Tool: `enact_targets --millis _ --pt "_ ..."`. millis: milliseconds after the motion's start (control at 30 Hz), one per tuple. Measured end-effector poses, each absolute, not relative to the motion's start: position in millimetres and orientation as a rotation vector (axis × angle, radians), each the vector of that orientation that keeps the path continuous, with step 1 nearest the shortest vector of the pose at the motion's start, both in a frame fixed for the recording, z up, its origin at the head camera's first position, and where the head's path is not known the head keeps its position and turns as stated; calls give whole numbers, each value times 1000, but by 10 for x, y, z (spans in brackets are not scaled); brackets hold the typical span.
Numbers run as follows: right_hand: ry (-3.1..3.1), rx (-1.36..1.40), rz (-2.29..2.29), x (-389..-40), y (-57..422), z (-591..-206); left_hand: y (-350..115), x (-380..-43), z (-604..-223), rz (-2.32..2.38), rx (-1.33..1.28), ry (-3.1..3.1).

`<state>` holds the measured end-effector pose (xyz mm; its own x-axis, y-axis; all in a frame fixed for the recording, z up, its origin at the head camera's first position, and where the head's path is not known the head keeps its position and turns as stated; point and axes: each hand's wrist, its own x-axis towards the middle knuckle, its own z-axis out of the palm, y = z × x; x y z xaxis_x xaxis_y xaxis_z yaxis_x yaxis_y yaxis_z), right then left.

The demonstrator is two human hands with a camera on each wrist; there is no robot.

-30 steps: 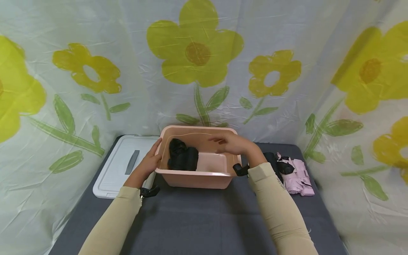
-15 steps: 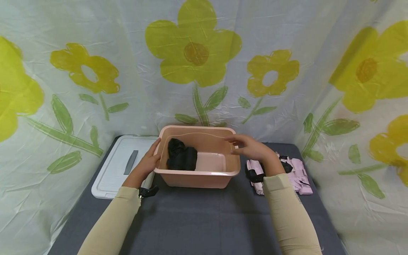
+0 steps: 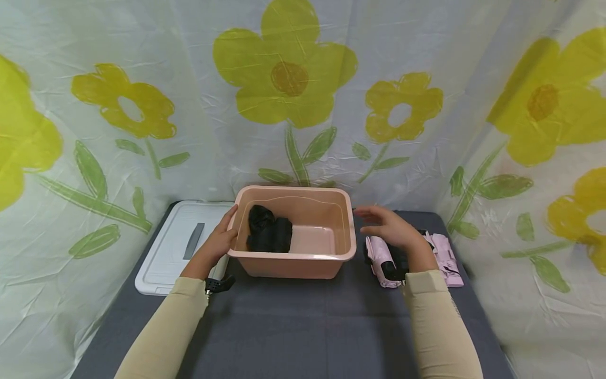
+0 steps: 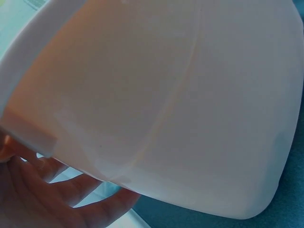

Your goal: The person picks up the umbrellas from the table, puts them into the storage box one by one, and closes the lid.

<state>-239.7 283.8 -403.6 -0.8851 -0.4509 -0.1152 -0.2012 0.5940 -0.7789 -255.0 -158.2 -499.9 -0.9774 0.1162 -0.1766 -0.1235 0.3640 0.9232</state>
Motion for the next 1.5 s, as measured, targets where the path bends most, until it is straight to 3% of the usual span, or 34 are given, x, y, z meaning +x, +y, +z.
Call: enact_targets --millis 633,1500 --pt "2557 -310 -1291 -2294 3162 -4538 -1584 -2549 -5000 1678 -10 2407" --pt "2603 -165 -1117 -2226 3233 -5045 -1567 -2501 -4906 1727 -7 2340"
